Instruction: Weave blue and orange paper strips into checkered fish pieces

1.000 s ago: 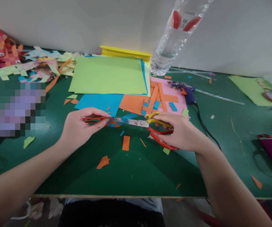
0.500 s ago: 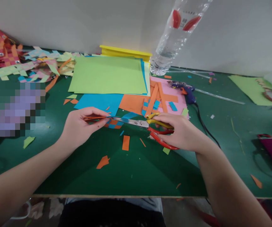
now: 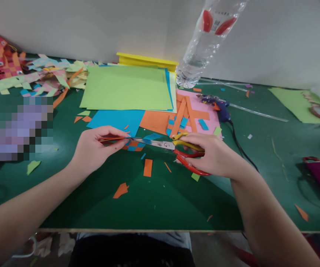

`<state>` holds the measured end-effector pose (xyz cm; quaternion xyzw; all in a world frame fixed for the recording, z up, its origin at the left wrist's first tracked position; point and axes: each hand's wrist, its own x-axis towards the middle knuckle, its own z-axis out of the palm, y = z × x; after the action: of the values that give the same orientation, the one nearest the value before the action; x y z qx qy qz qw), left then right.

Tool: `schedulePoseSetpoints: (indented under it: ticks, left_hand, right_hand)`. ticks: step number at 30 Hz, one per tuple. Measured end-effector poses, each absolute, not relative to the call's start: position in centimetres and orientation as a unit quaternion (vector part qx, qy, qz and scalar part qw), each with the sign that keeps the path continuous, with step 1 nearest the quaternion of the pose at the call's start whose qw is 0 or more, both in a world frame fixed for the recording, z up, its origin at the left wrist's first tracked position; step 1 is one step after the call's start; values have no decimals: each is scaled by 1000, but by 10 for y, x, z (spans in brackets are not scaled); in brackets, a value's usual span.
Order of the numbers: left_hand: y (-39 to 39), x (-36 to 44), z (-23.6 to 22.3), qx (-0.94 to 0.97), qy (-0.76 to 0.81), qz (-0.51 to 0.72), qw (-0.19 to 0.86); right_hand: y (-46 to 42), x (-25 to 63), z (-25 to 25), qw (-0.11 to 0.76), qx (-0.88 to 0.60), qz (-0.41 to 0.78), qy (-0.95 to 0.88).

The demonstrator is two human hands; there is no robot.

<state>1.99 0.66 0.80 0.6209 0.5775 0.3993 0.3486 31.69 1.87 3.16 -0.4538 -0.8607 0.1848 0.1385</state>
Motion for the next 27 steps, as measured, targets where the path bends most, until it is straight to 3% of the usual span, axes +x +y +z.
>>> schedulePoseSetpoints:
  ticks: [17, 27]
  left_hand:
    - [7, 21, 10, 618, 582, 401, 344]
    - [9, 19, 6, 625, 602, 406, 284]
  right_hand:
    - [19, 318, 32, 135, -448, 184, -865]
    - [19, 319, 29, 165, -460, 168, -856]
